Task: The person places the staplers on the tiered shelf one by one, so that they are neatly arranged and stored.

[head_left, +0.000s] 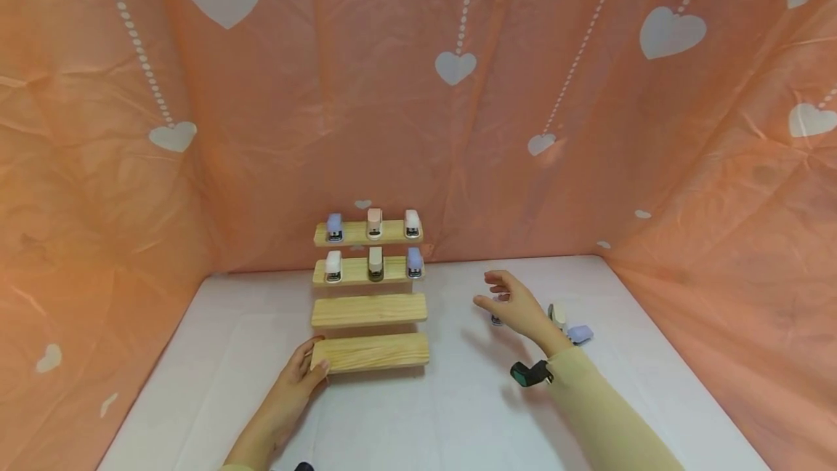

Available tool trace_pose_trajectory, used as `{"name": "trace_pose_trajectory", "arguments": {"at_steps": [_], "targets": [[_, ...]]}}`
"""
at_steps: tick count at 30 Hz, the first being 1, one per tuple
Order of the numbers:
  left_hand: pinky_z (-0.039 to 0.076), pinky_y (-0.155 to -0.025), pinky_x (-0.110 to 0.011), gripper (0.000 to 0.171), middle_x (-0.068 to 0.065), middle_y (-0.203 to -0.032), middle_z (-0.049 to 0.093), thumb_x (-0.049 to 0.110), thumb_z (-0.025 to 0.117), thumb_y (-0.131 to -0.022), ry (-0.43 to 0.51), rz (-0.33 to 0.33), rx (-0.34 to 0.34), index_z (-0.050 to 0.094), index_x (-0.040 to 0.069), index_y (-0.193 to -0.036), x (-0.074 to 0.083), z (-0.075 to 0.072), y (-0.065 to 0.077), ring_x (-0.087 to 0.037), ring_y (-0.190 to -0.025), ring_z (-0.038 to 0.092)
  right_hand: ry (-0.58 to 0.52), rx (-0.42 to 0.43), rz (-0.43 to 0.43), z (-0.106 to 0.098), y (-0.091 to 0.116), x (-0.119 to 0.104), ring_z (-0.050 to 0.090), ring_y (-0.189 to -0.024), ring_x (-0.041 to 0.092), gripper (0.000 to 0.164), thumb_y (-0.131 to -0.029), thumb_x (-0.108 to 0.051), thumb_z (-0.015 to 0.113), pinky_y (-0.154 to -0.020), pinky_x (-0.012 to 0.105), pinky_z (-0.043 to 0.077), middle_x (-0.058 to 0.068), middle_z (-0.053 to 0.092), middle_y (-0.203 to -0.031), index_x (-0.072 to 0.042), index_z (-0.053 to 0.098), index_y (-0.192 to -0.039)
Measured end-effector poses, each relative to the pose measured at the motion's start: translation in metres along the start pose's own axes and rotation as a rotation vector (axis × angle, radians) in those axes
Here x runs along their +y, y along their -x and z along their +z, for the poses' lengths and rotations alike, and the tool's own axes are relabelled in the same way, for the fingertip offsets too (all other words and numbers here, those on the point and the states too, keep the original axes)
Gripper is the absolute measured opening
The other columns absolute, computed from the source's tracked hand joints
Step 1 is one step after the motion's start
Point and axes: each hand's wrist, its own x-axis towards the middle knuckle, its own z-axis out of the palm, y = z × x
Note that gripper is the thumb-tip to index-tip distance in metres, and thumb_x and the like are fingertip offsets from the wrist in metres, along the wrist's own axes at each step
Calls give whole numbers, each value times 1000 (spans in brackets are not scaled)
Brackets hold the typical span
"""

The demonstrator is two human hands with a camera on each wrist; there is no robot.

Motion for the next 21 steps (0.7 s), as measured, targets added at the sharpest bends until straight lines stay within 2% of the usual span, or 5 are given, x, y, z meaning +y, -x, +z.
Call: {"name": "trace_pose_trajectory", "arguments": {"at_steps": [7, 14, 21], "targets": [[33, -110, -48, 63, -23, -158, 13, 23, 57, -99, 20, -4, -4, 23, 14, -150, -1, 0, -1, -37, -141, 23, 13, 8, 48, -2, 6, 22, 51, -118, 35, 73, -84, -47, 73, -96, 51, 47, 17, 49, -140, -9, 46, -139], [33, -110, -49, 62, -23, -158, 12, 23, 57, -99, 13, -13, -4, 23, 14, -150, -2, -1, -1, -37, -142, 22, 10, 28, 106, 5, 6, 42, 49, -122, 37, 75, -83, -44, 74, -102, 50, 42, 20, 51, -136, -4, 45, -140], [32, -110, -47, 65, -21, -158, 12, 30, 58, -98, 9, -10, -8, 23, 16, -151, -5, -2, -3, -36, -143, 20, -74, 37, 149, 15, 6, 53, 53, -117, 35, 74, -83, -39, 76, -92, 42, 51, 21, 53, -128, -5, 44, -141]]}}
